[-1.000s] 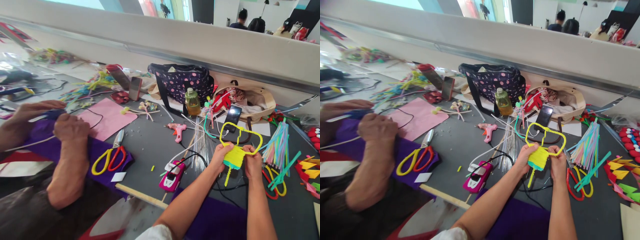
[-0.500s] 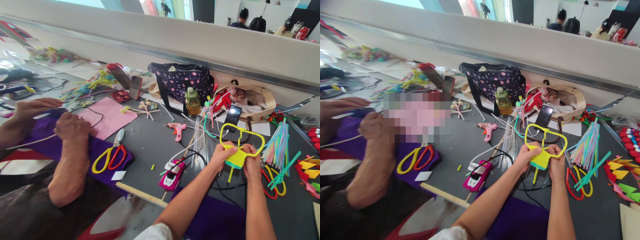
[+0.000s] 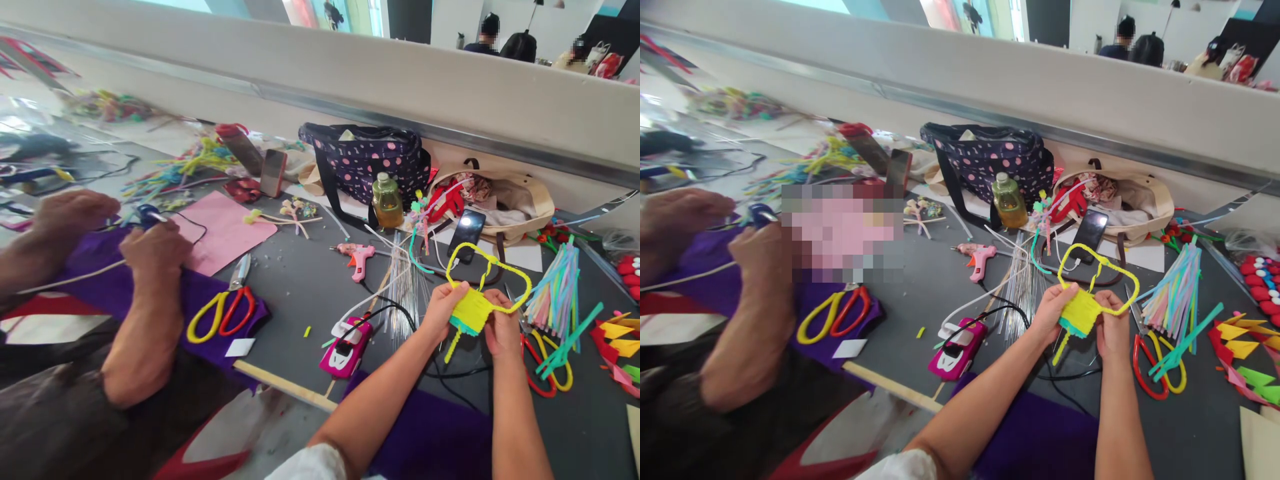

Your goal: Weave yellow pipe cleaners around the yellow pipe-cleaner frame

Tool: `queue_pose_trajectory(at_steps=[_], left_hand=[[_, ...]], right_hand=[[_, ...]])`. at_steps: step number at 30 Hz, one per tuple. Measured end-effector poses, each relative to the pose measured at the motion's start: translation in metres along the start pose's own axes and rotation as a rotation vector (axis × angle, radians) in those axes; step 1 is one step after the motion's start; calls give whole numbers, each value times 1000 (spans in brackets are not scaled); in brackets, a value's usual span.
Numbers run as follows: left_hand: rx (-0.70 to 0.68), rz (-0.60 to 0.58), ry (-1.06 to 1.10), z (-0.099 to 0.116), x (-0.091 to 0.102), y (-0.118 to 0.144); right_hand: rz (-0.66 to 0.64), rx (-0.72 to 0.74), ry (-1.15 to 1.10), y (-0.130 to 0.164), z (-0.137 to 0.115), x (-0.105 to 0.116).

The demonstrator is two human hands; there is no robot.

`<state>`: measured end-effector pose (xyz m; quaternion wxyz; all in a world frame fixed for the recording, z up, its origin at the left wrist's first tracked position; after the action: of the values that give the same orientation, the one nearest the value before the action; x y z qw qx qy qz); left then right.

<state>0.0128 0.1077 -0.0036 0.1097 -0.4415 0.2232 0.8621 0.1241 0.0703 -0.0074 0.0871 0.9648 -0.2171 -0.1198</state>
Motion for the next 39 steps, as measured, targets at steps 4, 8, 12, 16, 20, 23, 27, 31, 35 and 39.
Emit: queue_pose_trajectory(at_steps=[4, 8, 12, 16, 20, 23, 27, 31, 35, 39], left_hand=[[-63, 25, 68, -1, 6, -5], [-117, 45, 99, 4, 9, -5], [-170, 89, 106, 13, 12, -3], [-233, 114, 73, 22, 14, 0], [-255, 108, 40, 25, 13, 1], [-251, 117, 28, 26, 13, 2], [-234, 125, 49, 26, 14, 2], [-136, 72, 100, 16, 7, 0], [-108, -7, 98, 13, -1, 1], [-122, -33, 86, 14, -3, 0]], right_hand=[[17, -19, -13, 0, 1, -2], [33, -4, 5, 2, -1, -3], [30, 11, 27, 4, 0, -8], [60, 39, 27, 6, -3, -9], [63, 38, 16, 7, -4, -10], [46, 31, 18, 7, -3, -11], [37, 40, 23, 6, -1, -10], [49, 40, 21, 5, 2, -7], [7, 47, 15, 4, 2, -8], [-35, 15, 0, 3, 5, -9]])
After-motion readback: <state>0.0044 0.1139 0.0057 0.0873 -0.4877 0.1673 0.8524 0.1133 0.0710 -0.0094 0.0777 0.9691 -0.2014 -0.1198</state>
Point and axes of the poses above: each hand's wrist, its own y-axis away from the middle knuckle, its own x-axis out of the back of the hand, z = x × y, the point moved 10 cm from there along -y, towards the middle knuckle, and after that the axes turned 14 degrees about y, right-handed, at the moved point
